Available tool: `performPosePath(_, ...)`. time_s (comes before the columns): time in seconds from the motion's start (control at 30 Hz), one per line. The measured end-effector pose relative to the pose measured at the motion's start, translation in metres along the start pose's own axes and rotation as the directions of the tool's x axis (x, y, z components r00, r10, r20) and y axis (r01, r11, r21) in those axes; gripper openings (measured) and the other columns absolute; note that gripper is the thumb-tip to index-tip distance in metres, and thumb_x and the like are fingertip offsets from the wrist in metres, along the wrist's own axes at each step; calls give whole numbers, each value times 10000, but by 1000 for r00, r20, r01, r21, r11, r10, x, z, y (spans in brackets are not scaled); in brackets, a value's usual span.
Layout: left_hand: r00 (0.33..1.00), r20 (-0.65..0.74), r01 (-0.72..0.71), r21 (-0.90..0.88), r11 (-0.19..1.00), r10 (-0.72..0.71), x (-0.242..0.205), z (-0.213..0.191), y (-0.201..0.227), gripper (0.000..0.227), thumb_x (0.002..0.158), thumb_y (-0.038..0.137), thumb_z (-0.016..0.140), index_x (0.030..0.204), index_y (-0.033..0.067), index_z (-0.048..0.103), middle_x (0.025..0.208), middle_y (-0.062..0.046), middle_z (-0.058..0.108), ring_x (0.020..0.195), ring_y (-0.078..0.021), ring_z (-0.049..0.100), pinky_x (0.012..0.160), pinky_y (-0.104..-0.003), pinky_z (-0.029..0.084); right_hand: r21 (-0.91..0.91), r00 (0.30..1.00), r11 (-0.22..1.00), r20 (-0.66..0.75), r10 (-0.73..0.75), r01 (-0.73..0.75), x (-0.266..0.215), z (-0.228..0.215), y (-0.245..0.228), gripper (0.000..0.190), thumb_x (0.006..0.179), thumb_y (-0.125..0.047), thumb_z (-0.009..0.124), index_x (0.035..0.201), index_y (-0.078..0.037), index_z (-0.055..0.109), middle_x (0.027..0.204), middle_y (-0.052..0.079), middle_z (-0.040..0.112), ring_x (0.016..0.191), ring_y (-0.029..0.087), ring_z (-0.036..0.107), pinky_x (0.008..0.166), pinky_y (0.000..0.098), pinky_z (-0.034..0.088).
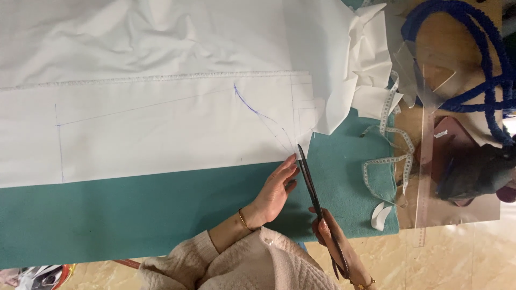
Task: The person marks a white fabric piece with a blue pen and ruler, then cuts along the marked lines using large scissors. The person trims the edges and folds the cut fabric piece on the green work surface.
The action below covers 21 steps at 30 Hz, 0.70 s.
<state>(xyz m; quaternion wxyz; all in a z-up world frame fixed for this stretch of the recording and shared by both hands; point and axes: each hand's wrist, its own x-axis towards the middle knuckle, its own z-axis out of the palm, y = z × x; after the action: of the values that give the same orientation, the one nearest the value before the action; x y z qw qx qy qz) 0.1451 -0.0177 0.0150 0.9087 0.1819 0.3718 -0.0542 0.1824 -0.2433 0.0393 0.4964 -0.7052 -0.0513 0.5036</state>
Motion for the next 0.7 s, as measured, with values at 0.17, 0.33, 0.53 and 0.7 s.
performPosePath(0.17,1000,11,-11,66,998,10,-3,4,5,788,819,436,664,1554,217,482,1555,107,503,1390,-68,451,1106,-285,305,-81,999,997,-32,-5,3,-5,9,-11,623,966,-523,455,1333,-36,586,690,-6,401,546,101,334,515,291,281)
performPosePath(0.33,1000,-1,-7,52,999,7,-5,6,5,770,827,419,664,1550,229,480,1594,123,463,1409,-57,419,1095,-283,295,-92,998,995,-62,26,-31,-1,14,-9,595,964,-541,444,1265,-50,597,662,-7,392,519,101,318,492,299,271)
performPosePath(0.53,1000,-11,6,21,1000,-5,-8,9,7,794,822,390,674,1567,217,461,1582,128,463,1368,-41,431,1055,-262,312,-130,996,991,-83,28,-38,0,17,-15,595,960,-559,436,1248,-66,604,664,-14,399,534,96,327,512,294,273)
performPosePath(0.7,1000,13,0,22,1000,0,-8,9,7,815,824,415,663,1580,219,429,1604,117,445,1441,-58,398,1108,-283,294,-115,996,992,-76,43,-52,1,16,-6,577,974,-520,446,1288,-58,591,686,-11,336,530,99,301,490,290,258)
